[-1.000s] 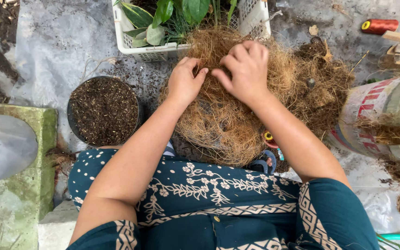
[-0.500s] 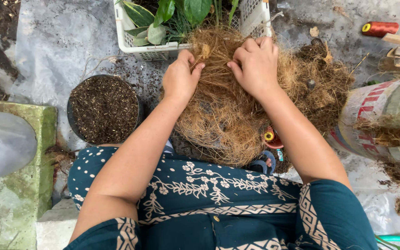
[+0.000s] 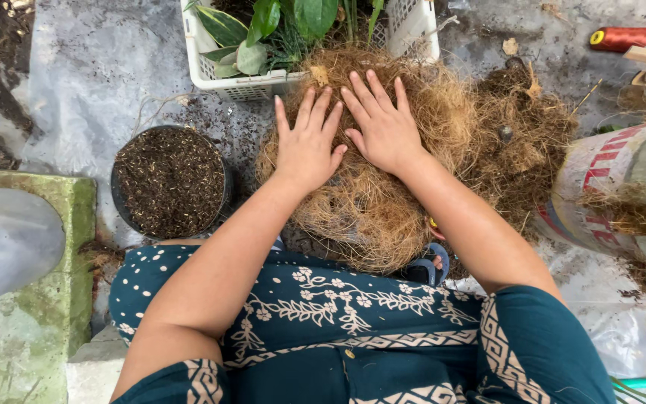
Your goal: The person sits on the ground and lines a round planter with coconut coir fiber, pressing and shaping the fiber to fit the pot. They then take soil from a nearby pot and press it into the fiber-lined planter, spreading it across the base.
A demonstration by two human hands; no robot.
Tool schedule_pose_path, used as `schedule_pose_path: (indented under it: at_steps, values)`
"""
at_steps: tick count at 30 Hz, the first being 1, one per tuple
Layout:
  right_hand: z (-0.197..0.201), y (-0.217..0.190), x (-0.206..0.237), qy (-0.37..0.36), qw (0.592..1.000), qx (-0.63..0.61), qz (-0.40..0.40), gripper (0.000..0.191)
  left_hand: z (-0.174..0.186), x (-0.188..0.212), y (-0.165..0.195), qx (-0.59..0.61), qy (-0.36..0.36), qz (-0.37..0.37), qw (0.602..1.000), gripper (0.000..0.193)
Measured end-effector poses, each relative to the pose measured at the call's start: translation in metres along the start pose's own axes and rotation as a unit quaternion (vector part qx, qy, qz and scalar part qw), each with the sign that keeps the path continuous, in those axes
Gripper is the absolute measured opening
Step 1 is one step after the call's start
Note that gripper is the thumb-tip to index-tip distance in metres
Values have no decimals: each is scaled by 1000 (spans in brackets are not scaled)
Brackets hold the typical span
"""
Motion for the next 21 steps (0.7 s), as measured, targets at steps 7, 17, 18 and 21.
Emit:
schedule_pose_path:
  at_steps: [7,17,18,21]
  values:
    - [-9,10,-5,-50,998,-19,-20,76,-20,-2,-8,-16,-55,14,998,89]
    - [76,14,15,12,979,-204,10,46,-13,-18,-17,-8,-29,37,999,88]
    - [91,9,21,11,984,-179,13,44,-12,-22,-16,-9,-20,40,999,88]
    - [117,-15,38,-35,995,-88,4,36,-6,-27,-11,-10,-12,50,999,87]
Point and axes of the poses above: each hand's wrist, its own x-axis away from the middle knuckle, its own z-axis out of the back of the hand, y = z × x, the point moved 10 cm from there along -x, towards the middle knuckle, and after that the axes turned 11 degrees about z, right-handed, at the moved point
